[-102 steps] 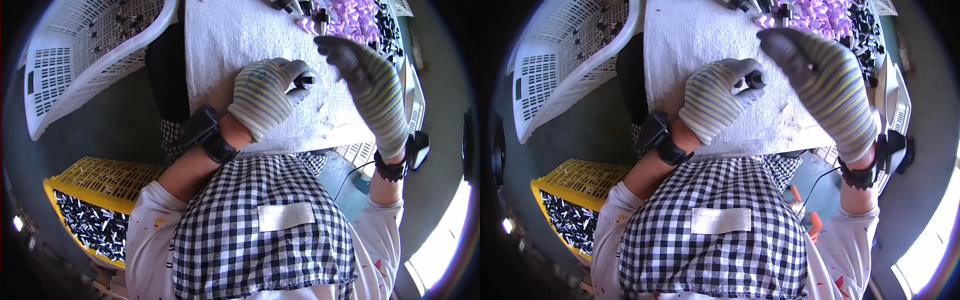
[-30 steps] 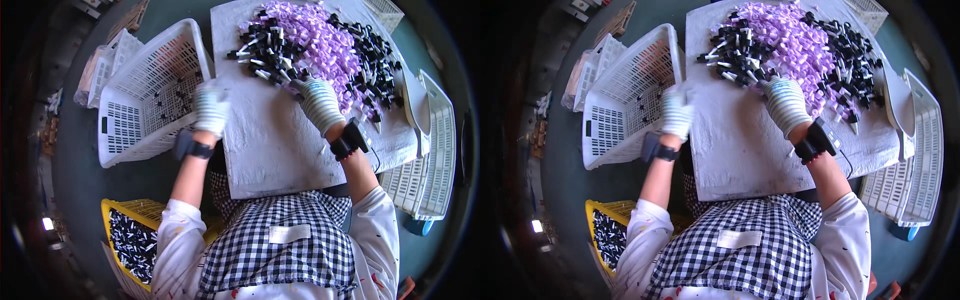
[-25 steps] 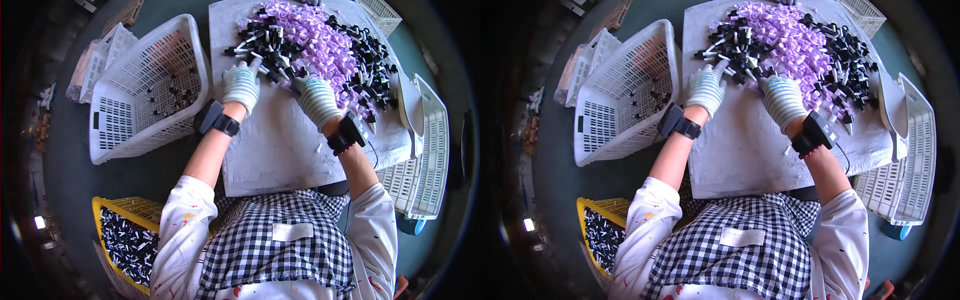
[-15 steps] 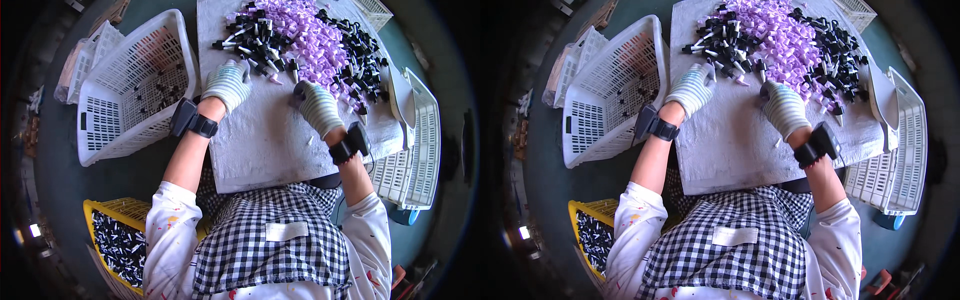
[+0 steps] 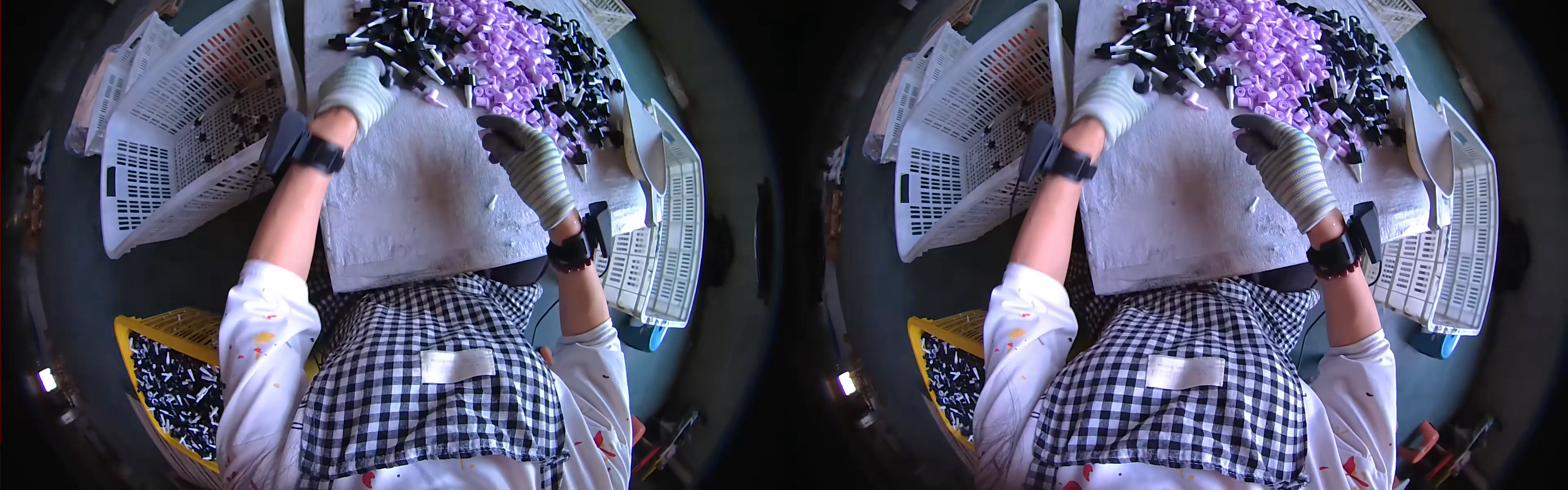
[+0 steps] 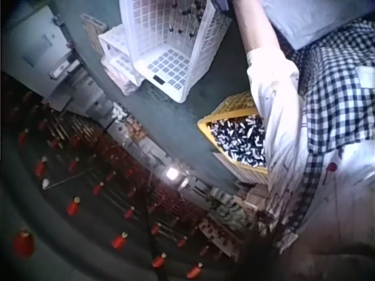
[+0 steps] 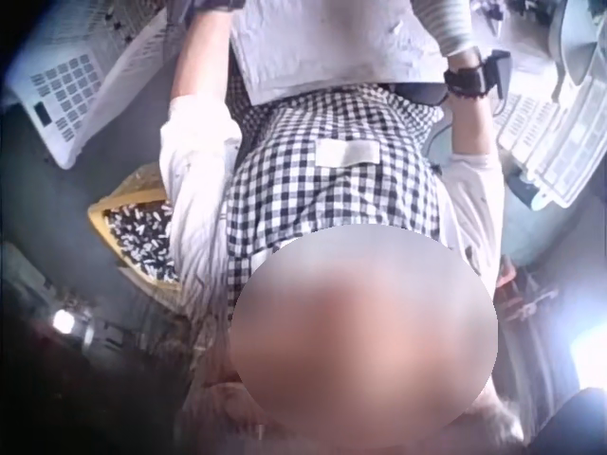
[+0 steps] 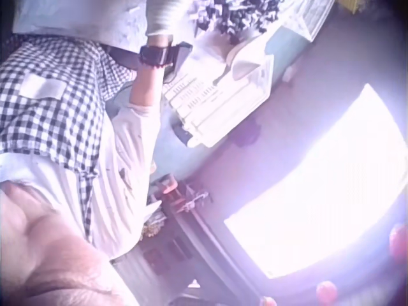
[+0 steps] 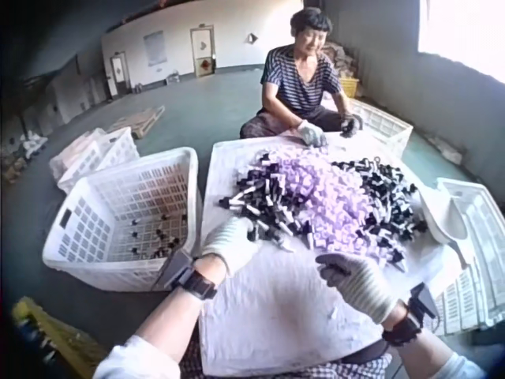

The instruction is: Manually assembling black and purple plastic components at a workbench in a factory setting.

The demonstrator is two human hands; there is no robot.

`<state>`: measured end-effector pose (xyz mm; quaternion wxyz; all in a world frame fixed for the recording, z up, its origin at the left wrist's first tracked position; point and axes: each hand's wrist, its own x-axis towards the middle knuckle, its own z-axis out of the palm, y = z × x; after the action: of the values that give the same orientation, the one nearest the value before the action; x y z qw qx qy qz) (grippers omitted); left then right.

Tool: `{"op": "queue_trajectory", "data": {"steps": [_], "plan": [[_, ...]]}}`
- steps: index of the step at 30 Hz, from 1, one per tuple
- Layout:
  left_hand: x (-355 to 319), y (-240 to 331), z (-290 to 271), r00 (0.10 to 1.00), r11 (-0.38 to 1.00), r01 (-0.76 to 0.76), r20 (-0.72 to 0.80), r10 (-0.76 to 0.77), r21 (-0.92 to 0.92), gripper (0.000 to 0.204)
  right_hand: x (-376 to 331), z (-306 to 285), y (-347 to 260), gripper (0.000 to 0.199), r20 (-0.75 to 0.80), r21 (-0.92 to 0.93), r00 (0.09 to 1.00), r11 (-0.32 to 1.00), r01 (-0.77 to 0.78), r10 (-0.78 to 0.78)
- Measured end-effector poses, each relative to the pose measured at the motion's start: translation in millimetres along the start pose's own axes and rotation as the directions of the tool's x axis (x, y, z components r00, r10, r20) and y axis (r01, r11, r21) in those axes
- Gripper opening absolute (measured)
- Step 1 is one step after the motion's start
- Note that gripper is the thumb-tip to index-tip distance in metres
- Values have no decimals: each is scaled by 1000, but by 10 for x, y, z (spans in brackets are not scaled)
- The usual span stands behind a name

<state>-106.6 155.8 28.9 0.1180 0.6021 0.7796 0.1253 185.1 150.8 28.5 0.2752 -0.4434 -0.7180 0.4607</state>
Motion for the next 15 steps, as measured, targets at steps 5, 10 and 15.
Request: {"op": "queue_trajectory", "data": {"steps": [5,10,15], "plan": [[-1012,366,441,916,725,-396,-302,265,-563,50,-163,-29,-310,26,39,-34,996,996,80,-78],[-1413,560,697,959,598,-283,-236,158,-750,54,-262,43,-500,27,107,-176,985,973,153,-135],[-1364,596,655,915,671,-402,-308,262,-623,46,-259,15,-491,25,170,-282,960,922,263,-222]]}}
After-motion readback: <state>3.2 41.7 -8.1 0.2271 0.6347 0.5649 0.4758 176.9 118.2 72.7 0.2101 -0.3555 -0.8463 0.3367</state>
